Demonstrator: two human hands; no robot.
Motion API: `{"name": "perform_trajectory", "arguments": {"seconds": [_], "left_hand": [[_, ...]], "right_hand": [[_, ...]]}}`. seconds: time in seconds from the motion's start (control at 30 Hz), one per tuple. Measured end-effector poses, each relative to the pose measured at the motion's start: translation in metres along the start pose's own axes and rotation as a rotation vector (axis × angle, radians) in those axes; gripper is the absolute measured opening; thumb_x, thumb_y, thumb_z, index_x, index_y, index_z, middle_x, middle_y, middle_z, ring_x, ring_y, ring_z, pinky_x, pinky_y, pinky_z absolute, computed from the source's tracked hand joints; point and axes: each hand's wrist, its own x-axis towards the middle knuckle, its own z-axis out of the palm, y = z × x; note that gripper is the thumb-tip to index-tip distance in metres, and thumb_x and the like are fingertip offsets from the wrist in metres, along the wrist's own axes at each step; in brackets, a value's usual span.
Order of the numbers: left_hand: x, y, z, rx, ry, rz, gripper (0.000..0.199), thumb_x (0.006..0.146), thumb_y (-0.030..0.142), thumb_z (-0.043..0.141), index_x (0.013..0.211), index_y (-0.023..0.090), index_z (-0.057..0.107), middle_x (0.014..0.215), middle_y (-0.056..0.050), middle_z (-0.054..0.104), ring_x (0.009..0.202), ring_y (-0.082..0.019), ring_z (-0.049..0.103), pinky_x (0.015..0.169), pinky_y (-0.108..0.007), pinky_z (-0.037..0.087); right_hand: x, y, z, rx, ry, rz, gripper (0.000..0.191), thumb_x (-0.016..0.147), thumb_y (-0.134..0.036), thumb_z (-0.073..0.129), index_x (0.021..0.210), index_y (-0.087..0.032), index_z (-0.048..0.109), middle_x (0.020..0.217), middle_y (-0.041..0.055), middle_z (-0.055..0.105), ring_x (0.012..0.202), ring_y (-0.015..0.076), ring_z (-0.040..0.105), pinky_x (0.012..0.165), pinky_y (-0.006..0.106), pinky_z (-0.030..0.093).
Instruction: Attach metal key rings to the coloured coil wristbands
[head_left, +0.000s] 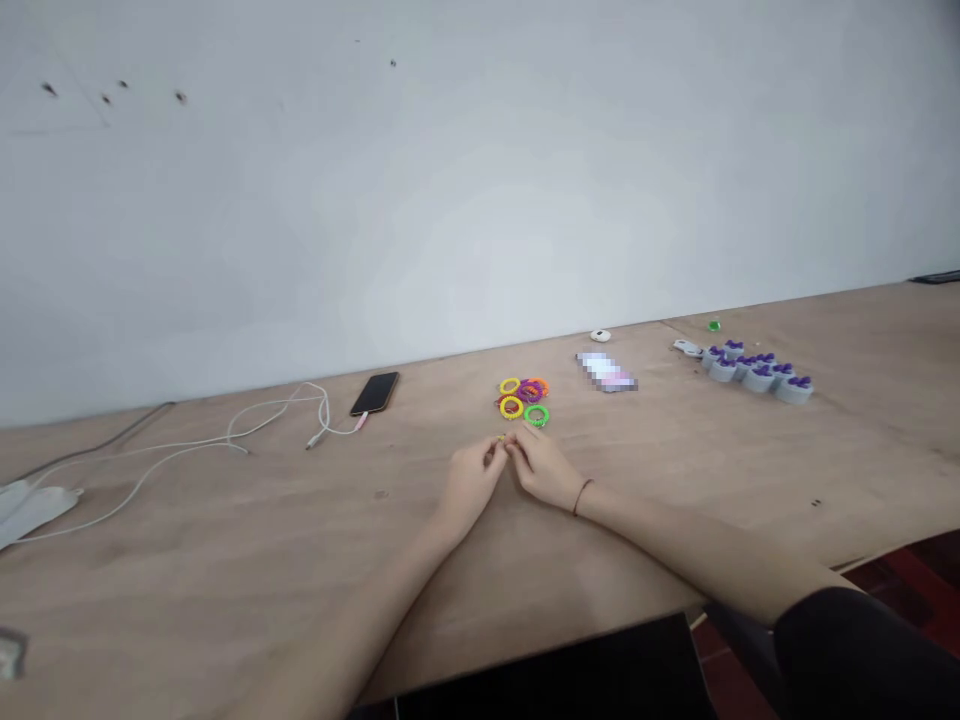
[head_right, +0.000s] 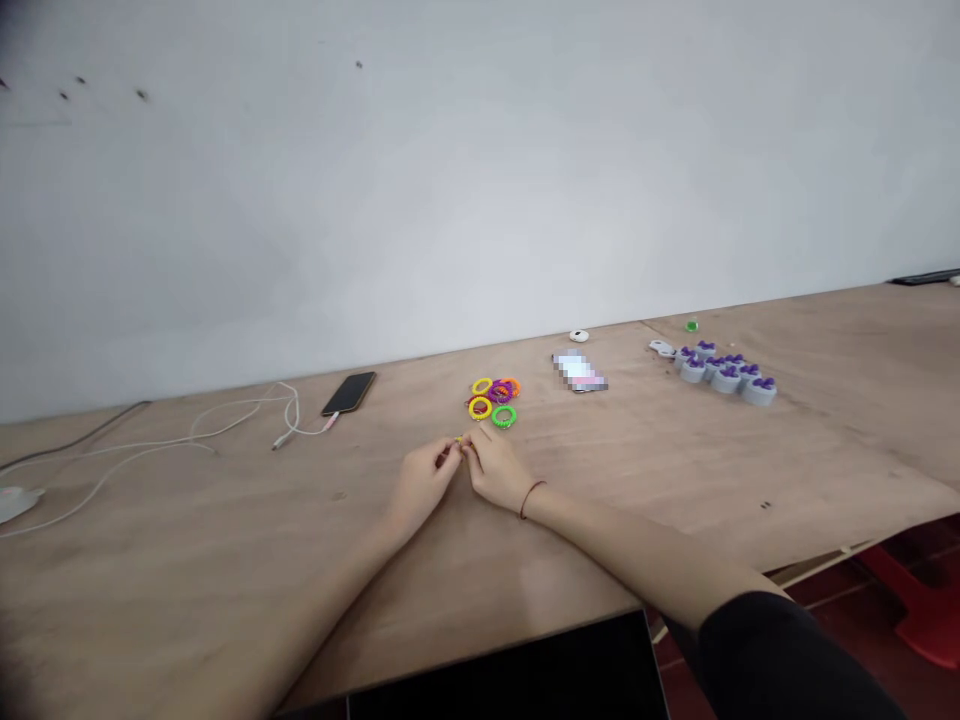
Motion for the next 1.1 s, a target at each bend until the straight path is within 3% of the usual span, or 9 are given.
{"name": "perform_trajectory", "arguments": {"seconds": [0.07,0.17,0.27,0.37,0.47,0.57,0.7,0.9,1.1], "left_hand": [[0.0,0.0,-0.001,-0.028,-0.003,0.009,0.028,0.083,0.029,0.038,0.063,0.016,0.053,0.057,0.001,0.053,0.054,-0.011,0.046,0.053,-0.023,0.031],[0.0,-0.001,-0.005,-0.101,-0.012,0.014,0.027,0.082,0.03,0.039,0.065,0.016,0.055,0.057,0.002,0.053,0.054,-0.011,0.046,0.054,-0.021,0.033],[0.0,0.001,-0.01,-0.196,-0.066,0.022,0.028,0.083,0.032,0.039,0.068,0.016,0.056,0.055,0.002,0.054,0.054,-0.011,0.047,0.054,-0.02,0.035],[-0.002,0.005,-0.013,-0.274,-0.125,0.05,0.029,0.085,0.032,0.037,0.069,0.016,0.055,0.056,0.002,0.056,0.055,-0.011,0.049,0.056,-0.02,0.037],[-0.003,0.006,-0.014,-0.31,-0.137,0.066,0.027,0.084,0.029,0.039,0.068,0.016,0.055,0.055,0.002,0.056,0.054,-0.01,0.049,0.055,-0.02,0.037],[-0.003,0.004,-0.013,-0.314,-0.138,0.069,0.025,0.083,0.028,0.039,0.068,0.016,0.055,0.053,0.003,0.054,0.052,-0.01,0.048,0.055,-0.02,0.037],[-0.001,0.002,-0.012,-0.253,-0.182,0.089,0.024,0.082,0.026,0.038,0.064,0.016,0.051,0.054,0.003,0.053,0.053,-0.009,0.046,0.055,-0.02,0.036],[0.002,-0.001,-0.011,-0.125,-0.159,0.117,0.023,0.079,0.024,0.04,0.059,0.016,0.049,0.054,0.003,0.05,0.052,-0.009,0.042,0.054,-0.021,0.032],[0.001,-0.003,-0.009,-0.055,-0.095,0.151,0.022,0.079,0.022,0.042,0.059,0.017,0.049,0.053,0.004,0.047,0.051,-0.009,0.041,0.052,-0.021,0.03]], "right_hand": [[0.001,-0.001,-0.002,0.027,-0.016,0.013,0.014,0.084,-0.017,0.039,0.075,-0.018,0.05,0.077,0.0049,0.051,0.072,0.0164,0.046,0.065,0.029,0.037],[0.006,-0.002,-0.009,0.132,-0.007,0.142,0.011,0.082,-0.024,0.045,0.077,-0.018,0.053,0.069,0.0013,0.05,0.063,0.0139,0.045,0.06,0.027,0.038],[0.012,0.001,-0.014,0.345,0.037,0.283,0.016,0.082,-0.031,0.045,0.087,-0.019,0.054,0.081,0.0018,0.056,0.073,0.014,0.051,0.068,0.028,0.041],[0.015,0.008,-0.013,0.626,-0.123,0.353,0.024,0.083,-0.039,0.043,0.09,-0.019,0.055,0.093,0.003,0.058,0.087,0.0151,0.053,0.079,0.03,0.041],[0.013,0.014,-0.011,0.774,-0.293,0.459,0.034,0.083,-0.048,0.041,0.074,-0.018,0.055,0.073,0.0013,0.057,0.07,0.0136,0.053,0.067,0.027,0.043],[0.013,0.016,-0.012,0.72,-0.308,0.522,0.042,0.081,-0.055,0.04,0.062,-0.018,0.047,0.056,-0.003,0.046,0.051,0.0098,0.042,0.05,0.023,0.034],[0.015,0.014,-0.017,0.529,-0.299,0.425,0.045,0.08,-0.056,0.041,0.055,-0.019,0.036,0.049,-0.0057,0.034,0.046,0.0078,0.031,0.045,0.022,0.025],[0.013,0.006,-0.018,0.274,-0.177,0.265,0.035,0.084,-0.045,0.042,0.064,-0.017,0.048,0.058,-0.0028,0.047,0.056,0.0101,0.042,0.054,0.023,0.034],[0.01,-0.007,-0.022,0.229,-0.133,0.202,0.022,0.084,-0.034,0.044,0.077,-0.018,0.056,0.074,0.0017,0.061,0.068,0.0132,0.053,0.063,0.026,0.04]]}}
